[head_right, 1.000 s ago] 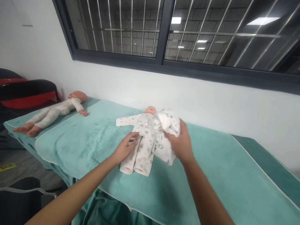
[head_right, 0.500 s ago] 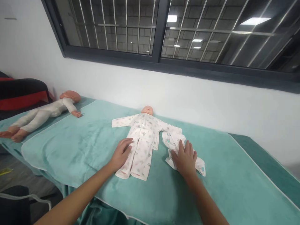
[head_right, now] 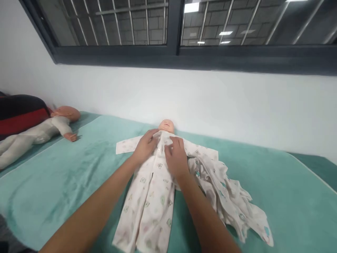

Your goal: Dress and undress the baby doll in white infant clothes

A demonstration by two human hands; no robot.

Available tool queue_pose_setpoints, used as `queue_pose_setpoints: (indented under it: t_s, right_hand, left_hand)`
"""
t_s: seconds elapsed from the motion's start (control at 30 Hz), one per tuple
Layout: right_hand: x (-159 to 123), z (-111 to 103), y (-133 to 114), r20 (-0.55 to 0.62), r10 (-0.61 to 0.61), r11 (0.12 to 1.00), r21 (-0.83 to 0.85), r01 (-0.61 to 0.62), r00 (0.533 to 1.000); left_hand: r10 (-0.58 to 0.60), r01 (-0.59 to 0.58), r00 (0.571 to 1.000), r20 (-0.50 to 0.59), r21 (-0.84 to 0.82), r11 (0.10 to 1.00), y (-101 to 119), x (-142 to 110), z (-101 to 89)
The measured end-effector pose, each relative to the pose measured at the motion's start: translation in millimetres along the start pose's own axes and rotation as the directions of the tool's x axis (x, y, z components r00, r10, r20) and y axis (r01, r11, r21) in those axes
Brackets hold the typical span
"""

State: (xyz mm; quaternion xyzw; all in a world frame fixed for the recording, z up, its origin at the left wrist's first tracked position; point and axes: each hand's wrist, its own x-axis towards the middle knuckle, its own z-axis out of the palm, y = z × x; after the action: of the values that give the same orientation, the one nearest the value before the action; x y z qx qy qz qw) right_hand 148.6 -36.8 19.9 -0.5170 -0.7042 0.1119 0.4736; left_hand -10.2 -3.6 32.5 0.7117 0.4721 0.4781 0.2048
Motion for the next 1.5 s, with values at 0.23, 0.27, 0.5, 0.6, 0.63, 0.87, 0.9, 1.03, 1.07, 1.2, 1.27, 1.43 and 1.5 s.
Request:
queue_pose_setpoints:
  t_s: [0.23,0.27,0.5,0.6,0.63,0.87,0.9,1.03,1.07,1.2,1.27,1.43,1.5]
  right_hand:
    - [65,34,30,0.0,0.217,0.976,0.006,-0.217,0.976]
    - [65,33,33,0.02,0.226,0.974,0.016,-0.226,0.974]
    - [64,31,34,0.056,0.206,0.975,0.071,-0.21,0.977]
    - [64,31,34,0.034,0.233,0.968,0.089,-0.235,0.972]
    - [64,31,34,0.037,0.237,0.966,0.098,-0.24,0.971]
    - [64,30,33,0.078,0.257,0.957,0.121,-0.265,0.963]
    - [64,29,32,0.084,0.264,0.955,0.115,-0.273,0.961]
    - [62,29,29,0.116,0.291,0.947,0.105,-0.303,0.95]
    - [62,29,29,0.126,0.292,0.947,0.103,-0.305,0.948]
    - [63,30,28,0.143,0.279,0.95,0.102,-0.295,0.95]
    - [63,31,28,0.142,0.279,0.95,0.105,-0.295,0.95]
    - [62,29,28,0.169,0.293,0.945,0.101,-0.312,0.941]
    - [62,27,27,0.2,0.288,0.948,0.077,-0.308,0.936]
  left_hand:
    - [-0.057,0.052,0.991,0.125,0.043,0.998,-23,33,21.0]
    - [-0.06,0.053,0.99,0.127,0.06,0.997,-23,33,21.4]
    - [-0.102,0.096,0.988,0.118,0.055,0.994,-21,36,19.8]
    - [-0.126,0.121,0.986,0.11,0.05,0.991,-20,36,19.8]
    - [-0.135,0.13,0.985,0.104,0.049,0.99,-20,36,19.8]
    - [-0.133,0.13,0.986,0.103,0.036,0.991,-18,35,18.9]
    - [-0.132,0.129,0.986,0.101,0.03,0.991,-18,35,18.9]
    - [-0.135,0.133,0.986,0.096,0.024,0.991,-19,35,19.0]
    - [-0.134,0.132,0.986,0.096,0.024,0.991,-19,35,19.1]
    - [-0.136,0.135,0.987,0.081,0.011,0.991,-18,35,19.7]
    - [-0.142,0.142,0.987,0.077,0.002,0.99,-18,35,20.0]
    - [-0.19,0.193,0.98,0.057,-0.043,0.98,-19,35,20.5]
    - [-0.216,0.218,0.976,0.039,-0.066,0.974,-20,34,20.6]
